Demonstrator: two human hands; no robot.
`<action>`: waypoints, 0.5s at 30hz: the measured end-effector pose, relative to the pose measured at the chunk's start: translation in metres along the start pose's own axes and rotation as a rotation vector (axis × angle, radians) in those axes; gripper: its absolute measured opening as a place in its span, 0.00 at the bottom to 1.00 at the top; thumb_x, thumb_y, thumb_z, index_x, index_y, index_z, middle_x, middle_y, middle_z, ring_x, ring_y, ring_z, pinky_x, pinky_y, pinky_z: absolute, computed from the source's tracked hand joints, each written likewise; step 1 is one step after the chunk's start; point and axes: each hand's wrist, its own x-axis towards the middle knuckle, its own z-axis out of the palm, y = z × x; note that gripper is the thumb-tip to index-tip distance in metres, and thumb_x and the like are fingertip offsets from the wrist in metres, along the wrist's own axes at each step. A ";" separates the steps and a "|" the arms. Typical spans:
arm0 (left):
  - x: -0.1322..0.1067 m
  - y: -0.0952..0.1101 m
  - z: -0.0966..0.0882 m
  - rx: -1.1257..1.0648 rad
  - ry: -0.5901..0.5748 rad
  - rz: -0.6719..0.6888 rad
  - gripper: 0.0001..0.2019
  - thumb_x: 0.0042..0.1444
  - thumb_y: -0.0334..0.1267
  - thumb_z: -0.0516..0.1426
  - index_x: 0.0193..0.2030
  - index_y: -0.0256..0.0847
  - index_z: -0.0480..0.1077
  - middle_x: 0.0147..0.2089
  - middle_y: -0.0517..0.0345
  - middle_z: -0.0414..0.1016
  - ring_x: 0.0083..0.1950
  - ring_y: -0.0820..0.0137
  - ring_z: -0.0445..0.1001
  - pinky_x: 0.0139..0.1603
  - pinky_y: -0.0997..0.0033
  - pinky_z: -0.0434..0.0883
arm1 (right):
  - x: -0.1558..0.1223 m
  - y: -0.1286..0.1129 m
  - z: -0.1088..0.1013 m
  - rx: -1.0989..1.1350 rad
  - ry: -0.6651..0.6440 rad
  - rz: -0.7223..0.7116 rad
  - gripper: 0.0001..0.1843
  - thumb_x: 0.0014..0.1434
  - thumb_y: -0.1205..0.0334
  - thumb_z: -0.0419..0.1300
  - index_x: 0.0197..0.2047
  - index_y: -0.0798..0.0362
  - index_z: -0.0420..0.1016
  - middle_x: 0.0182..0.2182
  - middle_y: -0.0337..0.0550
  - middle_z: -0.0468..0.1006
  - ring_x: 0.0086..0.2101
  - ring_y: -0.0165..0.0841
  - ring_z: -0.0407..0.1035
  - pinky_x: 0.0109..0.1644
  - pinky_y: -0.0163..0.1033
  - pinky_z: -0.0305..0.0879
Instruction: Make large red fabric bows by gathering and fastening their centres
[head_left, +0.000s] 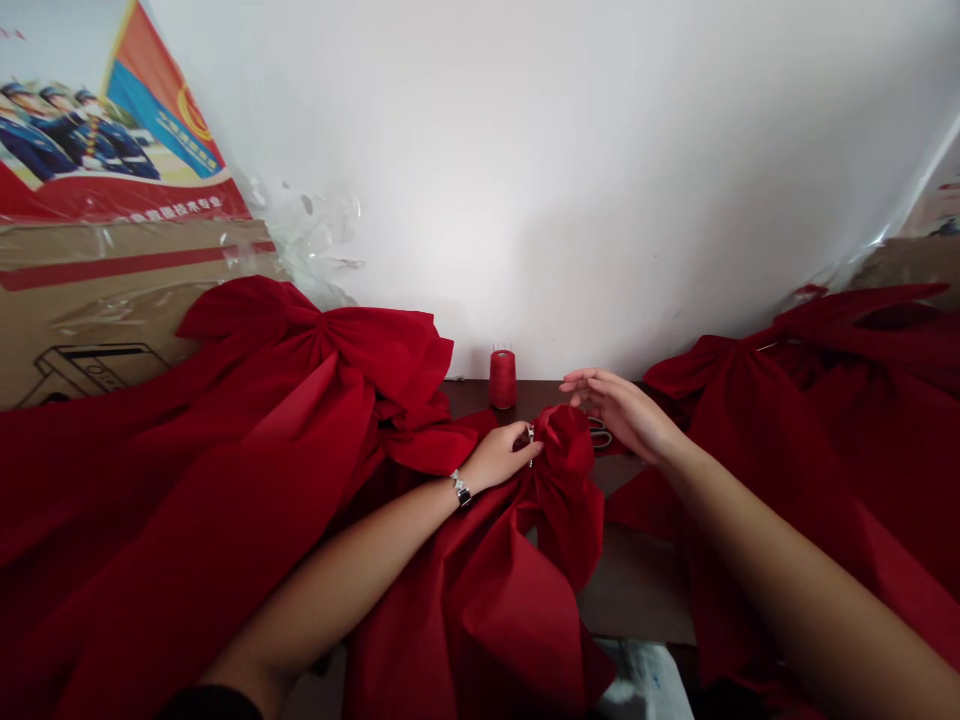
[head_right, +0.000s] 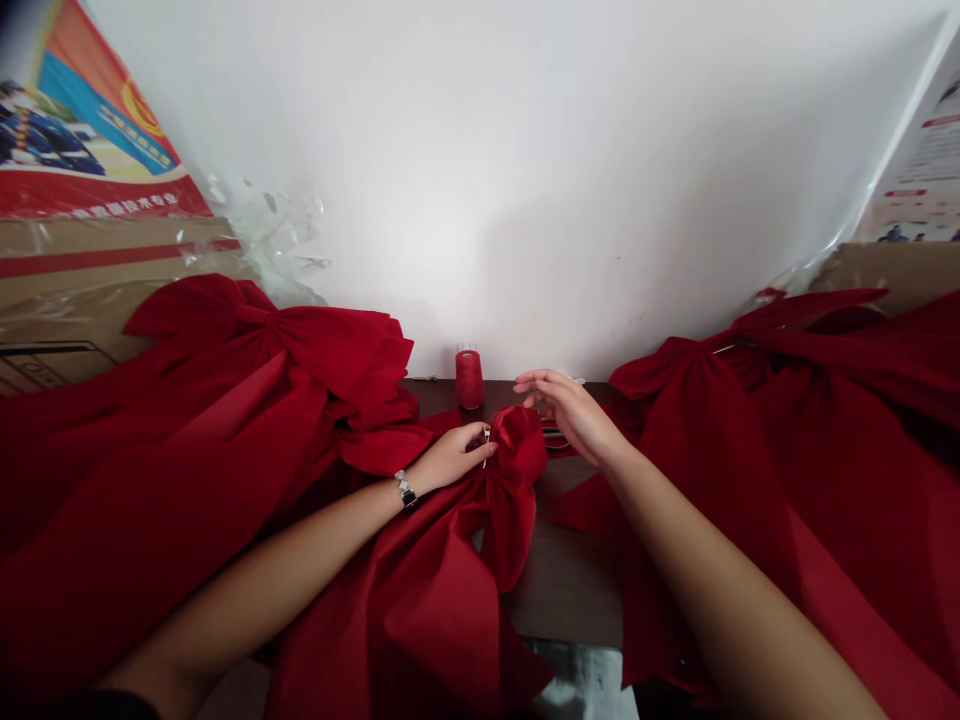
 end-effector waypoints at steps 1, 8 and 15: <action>0.000 0.000 0.000 -0.001 -0.003 0.001 0.10 0.56 0.43 0.51 0.36 0.38 0.67 0.35 0.56 0.74 0.35 0.69 0.71 0.36 0.73 0.66 | 0.000 -0.001 -0.002 0.039 0.006 0.015 0.13 0.55 0.55 0.54 0.40 0.52 0.71 0.42 0.45 0.74 0.36 0.33 0.68 0.39 0.38 0.64; 0.000 0.000 -0.001 0.015 -0.006 -0.006 0.10 0.56 0.43 0.51 0.36 0.38 0.66 0.35 0.56 0.74 0.35 0.68 0.71 0.36 0.73 0.65 | 0.009 0.006 -0.024 0.261 0.275 0.053 0.07 0.53 0.58 0.55 0.34 0.50 0.70 0.37 0.46 0.76 0.37 0.35 0.70 0.35 0.39 0.67; 0.000 0.003 -0.001 0.014 -0.005 -0.012 0.10 0.56 0.42 0.51 0.35 0.38 0.66 0.34 0.56 0.74 0.35 0.69 0.70 0.36 0.73 0.65 | 0.003 -0.001 -0.014 0.167 0.176 -0.011 0.10 0.52 0.59 0.59 0.39 0.51 0.72 0.39 0.46 0.76 0.41 0.36 0.71 0.43 0.41 0.67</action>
